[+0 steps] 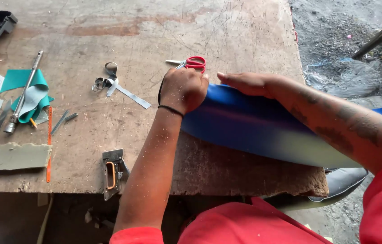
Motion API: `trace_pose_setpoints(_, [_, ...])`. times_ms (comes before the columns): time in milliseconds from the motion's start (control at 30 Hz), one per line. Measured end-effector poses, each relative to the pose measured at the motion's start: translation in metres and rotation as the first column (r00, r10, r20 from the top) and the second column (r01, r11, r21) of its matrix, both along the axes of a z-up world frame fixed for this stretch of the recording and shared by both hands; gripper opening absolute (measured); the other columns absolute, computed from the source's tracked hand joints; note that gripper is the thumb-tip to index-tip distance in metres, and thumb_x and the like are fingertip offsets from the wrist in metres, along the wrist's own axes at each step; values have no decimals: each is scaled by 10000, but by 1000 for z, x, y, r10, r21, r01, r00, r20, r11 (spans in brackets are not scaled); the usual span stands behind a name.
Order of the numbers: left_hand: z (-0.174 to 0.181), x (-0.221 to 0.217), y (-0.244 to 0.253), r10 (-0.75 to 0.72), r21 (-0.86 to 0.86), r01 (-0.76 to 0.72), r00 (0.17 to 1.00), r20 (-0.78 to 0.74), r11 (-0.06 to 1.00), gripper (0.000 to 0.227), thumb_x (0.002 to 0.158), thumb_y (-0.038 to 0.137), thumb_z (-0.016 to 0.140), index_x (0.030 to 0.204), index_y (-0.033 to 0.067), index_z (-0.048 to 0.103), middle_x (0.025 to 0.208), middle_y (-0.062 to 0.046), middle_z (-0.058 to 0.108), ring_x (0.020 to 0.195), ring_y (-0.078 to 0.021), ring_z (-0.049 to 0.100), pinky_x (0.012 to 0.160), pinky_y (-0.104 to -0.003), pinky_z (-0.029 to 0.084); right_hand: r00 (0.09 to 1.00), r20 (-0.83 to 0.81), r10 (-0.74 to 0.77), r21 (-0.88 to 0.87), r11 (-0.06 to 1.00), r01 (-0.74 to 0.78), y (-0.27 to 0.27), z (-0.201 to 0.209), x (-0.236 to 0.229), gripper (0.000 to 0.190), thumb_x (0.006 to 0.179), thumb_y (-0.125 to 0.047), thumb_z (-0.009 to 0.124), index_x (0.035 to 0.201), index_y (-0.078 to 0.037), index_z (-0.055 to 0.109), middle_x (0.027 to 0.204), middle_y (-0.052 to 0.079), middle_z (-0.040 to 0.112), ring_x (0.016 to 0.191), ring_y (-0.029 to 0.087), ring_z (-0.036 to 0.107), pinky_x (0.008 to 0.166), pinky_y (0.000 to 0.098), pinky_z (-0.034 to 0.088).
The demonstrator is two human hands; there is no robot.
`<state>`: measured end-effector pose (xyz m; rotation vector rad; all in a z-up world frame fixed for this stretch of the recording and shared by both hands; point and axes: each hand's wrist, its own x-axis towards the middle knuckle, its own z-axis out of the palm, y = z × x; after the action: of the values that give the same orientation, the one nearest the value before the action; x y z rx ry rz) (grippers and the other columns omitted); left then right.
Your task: Stretching a blue vinyl cover over a wooden furniture frame and securing it with a manual staple gun.
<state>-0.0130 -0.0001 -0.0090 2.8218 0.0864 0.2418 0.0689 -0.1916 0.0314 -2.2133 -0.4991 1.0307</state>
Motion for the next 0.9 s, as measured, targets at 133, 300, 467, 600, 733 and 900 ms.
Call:
trace_pose_setpoints(133, [5,-15,-4,1,-27,-1,1000,30,1000,464,946,383,395,836,122,762,883,-133,735,949,-331,689,979,-481,459,999,29,-44,-47,998,45,-1,-24,15,577,1015,-603,468,1252,-148,733,1011,202,727,865,375,742,685,560,609])
trace_pose_setpoints(300, [4,-25,-4,10,-48,-9,999,39,999,461,951,405,399,821,136,750,878,-124,718,962,-301,687,1001,-465,447,993,94,77,-110,992,-66,0,-27,15,589,965,-624,573,963,-91,823,772,137,710,660,273,694,556,408,585])
trace_pose_setpoints(467, [4,-32,-3,14,-49,-13,1000,19,999,472,947,427,394,798,143,739,843,-107,698,945,-288,686,991,-453,460,988,129,89,-29,996,-86,4,-51,18,434,915,-559,666,862,-164,838,643,58,689,544,200,663,459,339,553])
trace_pose_setpoints(600, [-3,-36,-4,47,-64,-46,999,16,997,493,955,443,384,788,148,743,823,-98,702,913,-273,693,994,-437,462,993,101,64,19,998,-66,5,-46,7,405,910,-529,684,826,-162,834,608,33,685,508,173,646,425,307,533])
trace_pose_setpoints(733, [-2,-49,-6,44,-39,-44,999,-1,998,474,959,443,396,792,174,749,819,-66,698,900,-227,689,997,-415,458,993,102,61,-16,998,-60,6,-56,-1,400,904,-543,674,822,-184,830,633,27,697,533,172,655,466,291,533])
trace_pose_setpoints(900, [-11,-71,-8,28,-7,-27,984,174,1000,464,968,439,419,772,167,739,749,-49,650,831,-257,684,920,-433,484,998,57,3,-9,1000,-3,7,-72,-13,355,914,-486,665,862,-183,843,640,17,700,560,164,672,488,283,542])
